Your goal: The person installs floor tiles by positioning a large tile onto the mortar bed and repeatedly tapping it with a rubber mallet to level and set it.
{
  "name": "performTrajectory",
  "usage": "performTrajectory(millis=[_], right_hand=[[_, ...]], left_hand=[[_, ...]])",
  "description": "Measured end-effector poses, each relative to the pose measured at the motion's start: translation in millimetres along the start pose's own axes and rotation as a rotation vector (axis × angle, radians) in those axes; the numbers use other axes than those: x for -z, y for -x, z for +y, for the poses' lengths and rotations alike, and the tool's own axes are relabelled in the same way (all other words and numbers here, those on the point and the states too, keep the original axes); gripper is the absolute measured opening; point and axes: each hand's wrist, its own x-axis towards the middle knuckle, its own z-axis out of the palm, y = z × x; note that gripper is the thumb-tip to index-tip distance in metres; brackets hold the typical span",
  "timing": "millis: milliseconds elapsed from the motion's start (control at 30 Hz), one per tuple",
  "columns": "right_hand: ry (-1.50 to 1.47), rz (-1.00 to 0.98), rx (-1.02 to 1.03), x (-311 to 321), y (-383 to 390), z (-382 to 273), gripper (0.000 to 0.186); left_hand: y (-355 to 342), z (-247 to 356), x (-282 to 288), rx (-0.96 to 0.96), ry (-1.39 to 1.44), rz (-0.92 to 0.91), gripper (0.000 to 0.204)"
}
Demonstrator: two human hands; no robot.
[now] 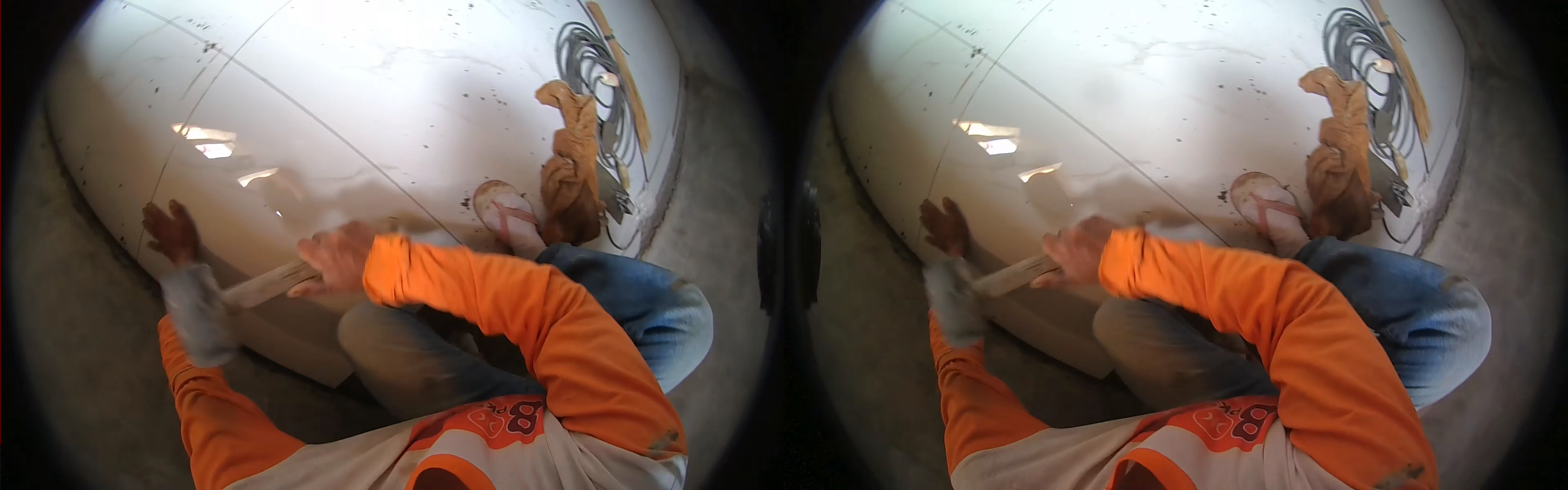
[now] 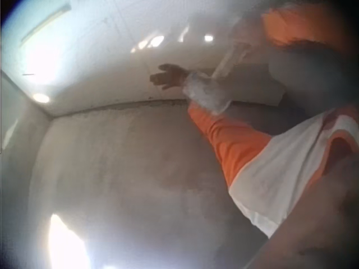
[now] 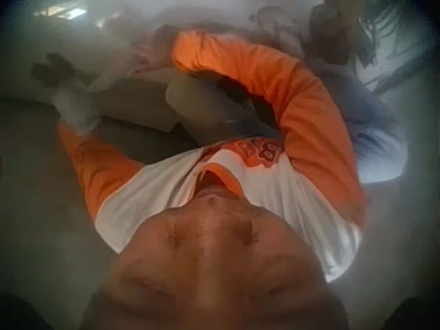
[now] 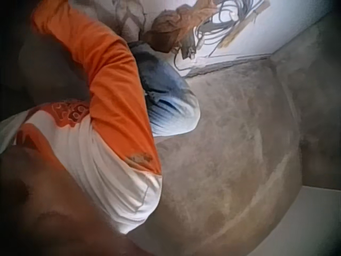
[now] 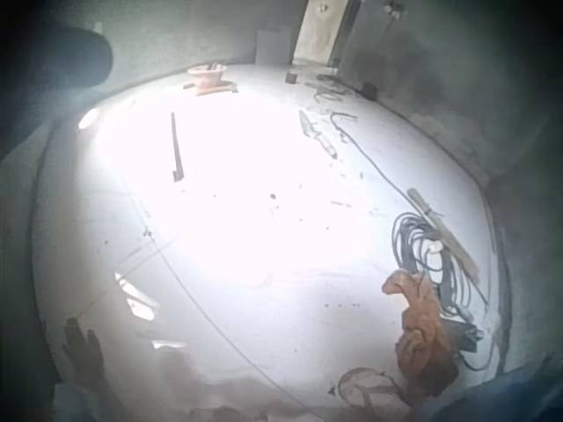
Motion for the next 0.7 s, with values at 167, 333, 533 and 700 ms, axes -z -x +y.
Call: performTrajectory(millis=[167,333,533,700], right_hand=[[-0.041,0.096,-0.264,5,-57,-20,0.073],[0.264,-0.027,0.089,3,-61,9,0.079],[0.012,0.151,0.050,7,-71,-51,0.079],[-0.020,0.187,-0.168,0,-100,-4,0.076]], left_hand=[[-8,7,20,0.095,0.033,-0.083,0.073],[-1,19,27,0.145,0.175,-0.110,0.074],[-2,4,57,0.212,0.080,-0.183,0.075],[-7,23,43,0.181,0.157,-0.070,0.076]])
